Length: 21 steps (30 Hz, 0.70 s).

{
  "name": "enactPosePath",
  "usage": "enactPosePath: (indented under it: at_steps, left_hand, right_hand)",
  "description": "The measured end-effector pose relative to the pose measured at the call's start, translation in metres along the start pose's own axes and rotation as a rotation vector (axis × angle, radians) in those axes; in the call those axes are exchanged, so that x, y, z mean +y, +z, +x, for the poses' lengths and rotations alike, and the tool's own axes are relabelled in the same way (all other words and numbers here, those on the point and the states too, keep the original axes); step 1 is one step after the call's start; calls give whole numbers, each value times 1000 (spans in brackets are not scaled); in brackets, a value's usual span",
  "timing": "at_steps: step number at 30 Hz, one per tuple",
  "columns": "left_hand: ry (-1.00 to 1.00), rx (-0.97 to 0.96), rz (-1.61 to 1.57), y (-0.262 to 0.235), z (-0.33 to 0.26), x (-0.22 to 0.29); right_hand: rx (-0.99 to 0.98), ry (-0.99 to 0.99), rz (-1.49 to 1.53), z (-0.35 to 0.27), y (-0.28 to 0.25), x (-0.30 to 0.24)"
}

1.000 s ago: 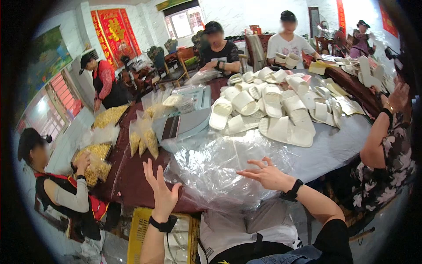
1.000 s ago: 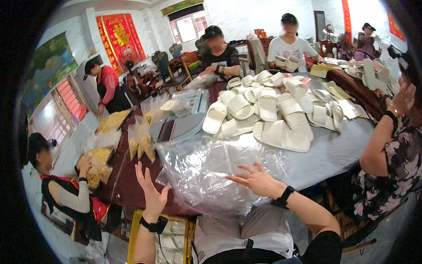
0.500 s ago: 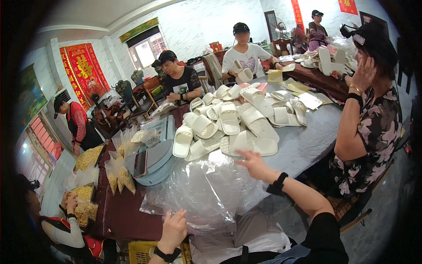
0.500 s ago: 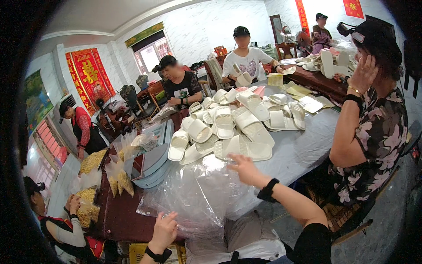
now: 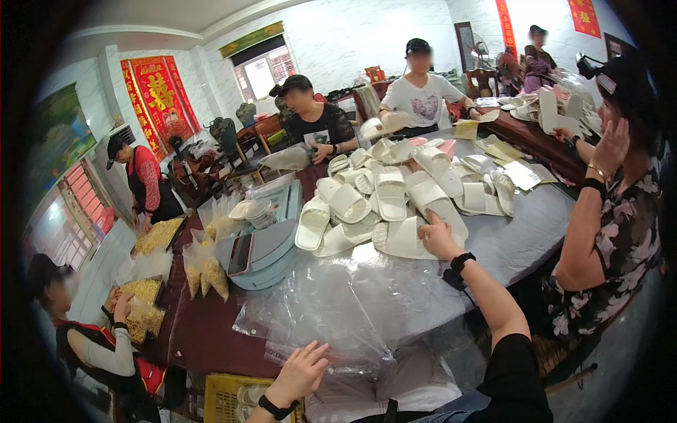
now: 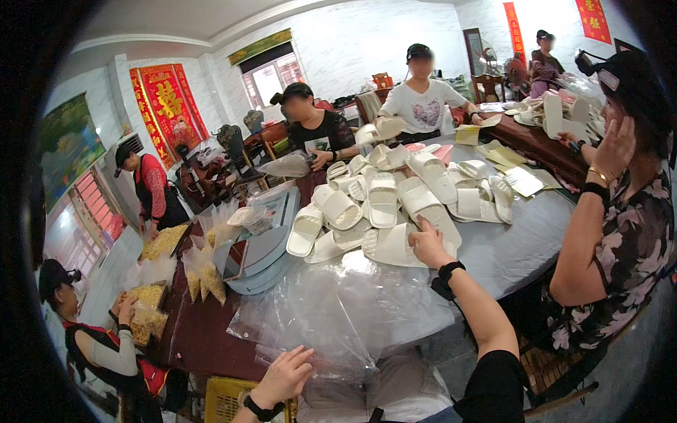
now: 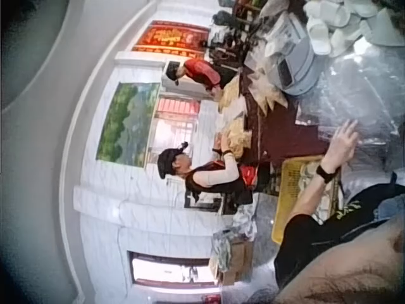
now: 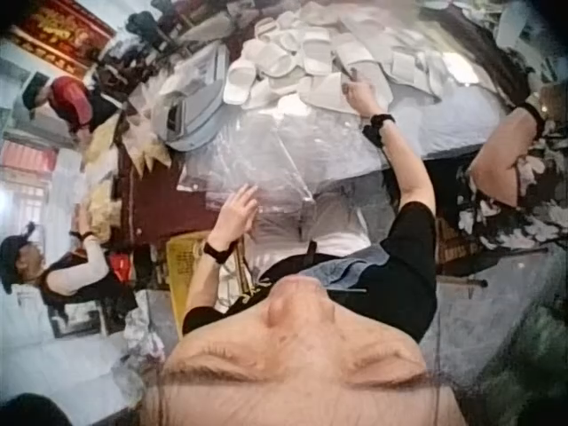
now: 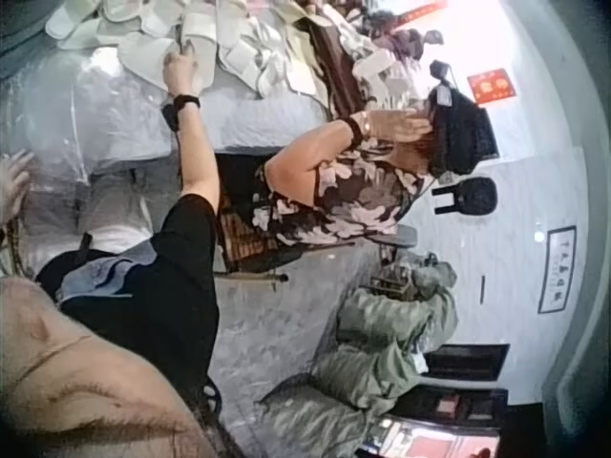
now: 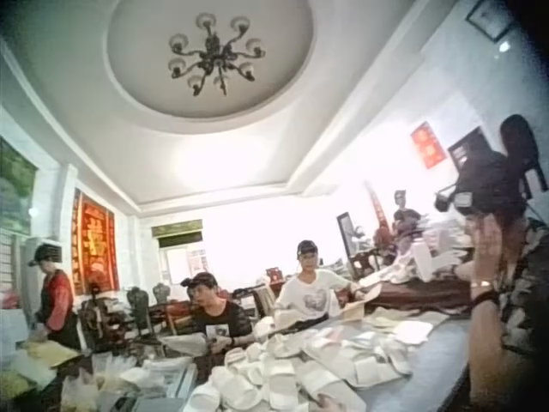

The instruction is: Packaging white slippers into plastic bags and placing them in a yellow crate.

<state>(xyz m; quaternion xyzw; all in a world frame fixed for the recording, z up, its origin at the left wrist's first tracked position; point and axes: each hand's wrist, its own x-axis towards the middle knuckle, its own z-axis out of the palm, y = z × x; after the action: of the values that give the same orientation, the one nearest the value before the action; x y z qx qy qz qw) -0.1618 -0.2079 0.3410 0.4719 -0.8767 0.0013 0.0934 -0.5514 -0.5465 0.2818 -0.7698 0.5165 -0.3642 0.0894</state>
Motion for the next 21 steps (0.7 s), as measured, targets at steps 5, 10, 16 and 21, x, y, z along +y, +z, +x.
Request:
enactPosePath:
  at_steps: [5,10,16,21]
  left_hand:
    - [19,198,40,2,1,-2]
    - [-75,411,-17,-5,4,0]
    - [-438,630,196,-14,-4,4]
    - [-658,685,51,-2,-28,-21]
  right_hand:
    - [-74,84,85,26,9,17]
    - [-5,58,198,24,5,19]
    - [21,117,341,-2,-28,14]
    - [223,45,449,-39,-42,15]
